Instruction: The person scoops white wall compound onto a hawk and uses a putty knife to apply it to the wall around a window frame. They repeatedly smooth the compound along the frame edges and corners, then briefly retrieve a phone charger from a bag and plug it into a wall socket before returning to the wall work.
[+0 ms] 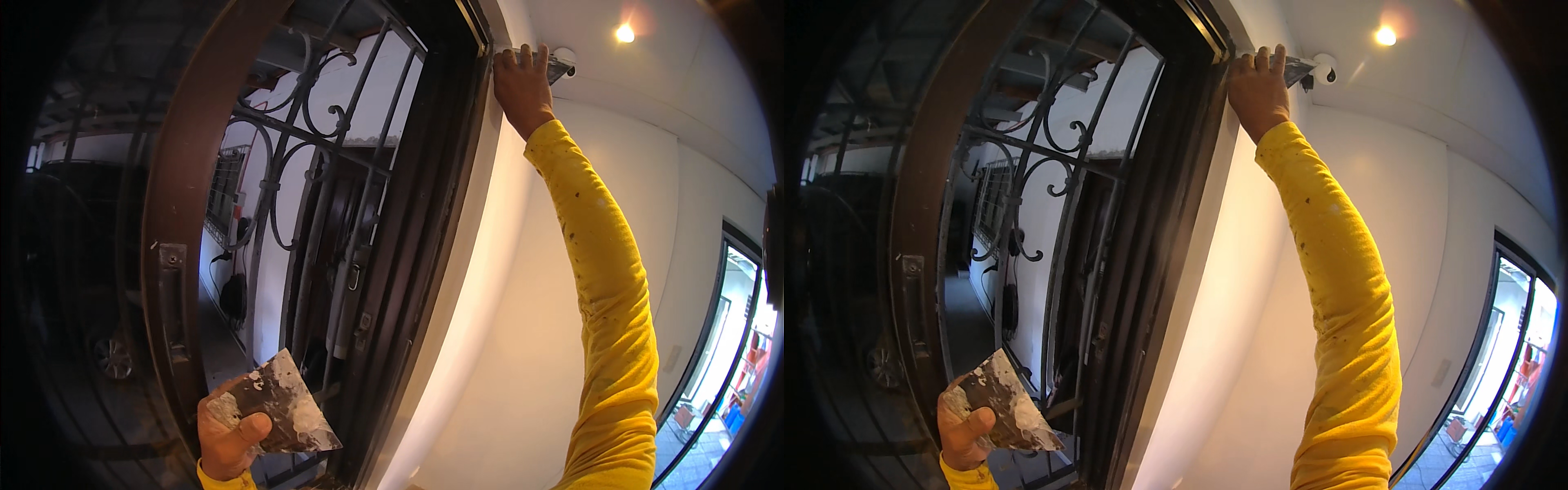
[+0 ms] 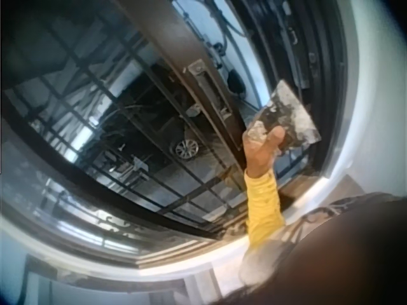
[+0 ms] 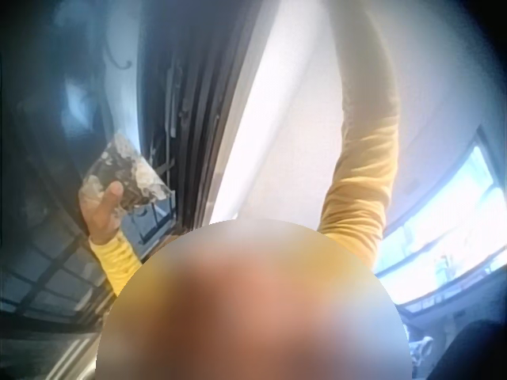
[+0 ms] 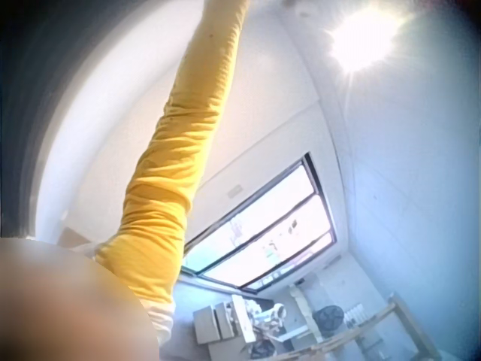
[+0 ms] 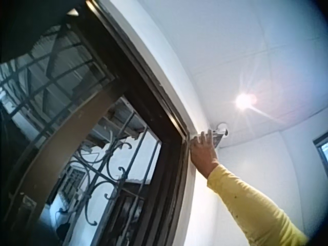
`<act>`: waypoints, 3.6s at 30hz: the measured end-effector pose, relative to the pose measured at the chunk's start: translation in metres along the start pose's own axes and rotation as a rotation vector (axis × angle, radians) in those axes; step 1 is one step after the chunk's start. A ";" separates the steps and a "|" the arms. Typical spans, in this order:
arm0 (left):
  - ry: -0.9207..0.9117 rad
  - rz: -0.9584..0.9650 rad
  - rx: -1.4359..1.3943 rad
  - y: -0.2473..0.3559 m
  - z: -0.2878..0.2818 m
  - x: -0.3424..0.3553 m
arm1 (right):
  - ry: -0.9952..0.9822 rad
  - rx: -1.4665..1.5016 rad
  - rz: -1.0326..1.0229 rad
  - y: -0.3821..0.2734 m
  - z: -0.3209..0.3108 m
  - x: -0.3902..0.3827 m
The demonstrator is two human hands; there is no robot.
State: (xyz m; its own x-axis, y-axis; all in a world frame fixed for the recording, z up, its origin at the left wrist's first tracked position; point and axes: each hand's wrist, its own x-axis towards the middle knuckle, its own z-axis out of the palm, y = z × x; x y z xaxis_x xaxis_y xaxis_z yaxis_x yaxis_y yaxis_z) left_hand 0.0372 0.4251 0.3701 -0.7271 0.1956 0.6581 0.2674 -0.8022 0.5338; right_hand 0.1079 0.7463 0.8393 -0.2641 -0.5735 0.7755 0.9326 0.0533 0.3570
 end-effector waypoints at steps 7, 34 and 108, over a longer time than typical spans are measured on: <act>-0.005 -0.022 -0.005 -0.001 -0.005 0.001 | -0.073 -0.069 0.006 -0.006 0.008 0.014; 0.013 0.000 0.014 -0.007 -0.007 0.002 | 0.021 -0.081 -0.069 0.013 0.007 0.003; 0.013 0.017 0.040 -0.034 -0.018 -0.003 | 0.145 0.013 -0.093 0.017 0.060 -0.011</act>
State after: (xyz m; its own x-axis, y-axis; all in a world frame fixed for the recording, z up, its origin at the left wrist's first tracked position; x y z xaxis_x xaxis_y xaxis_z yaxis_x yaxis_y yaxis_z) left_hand 0.0192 0.4415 0.3404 -0.7303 0.1743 0.6605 0.3049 -0.7821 0.5435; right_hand 0.1118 0.8025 0.8685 -0.3098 -0.6886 0.6556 0.9024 0.0042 0.4309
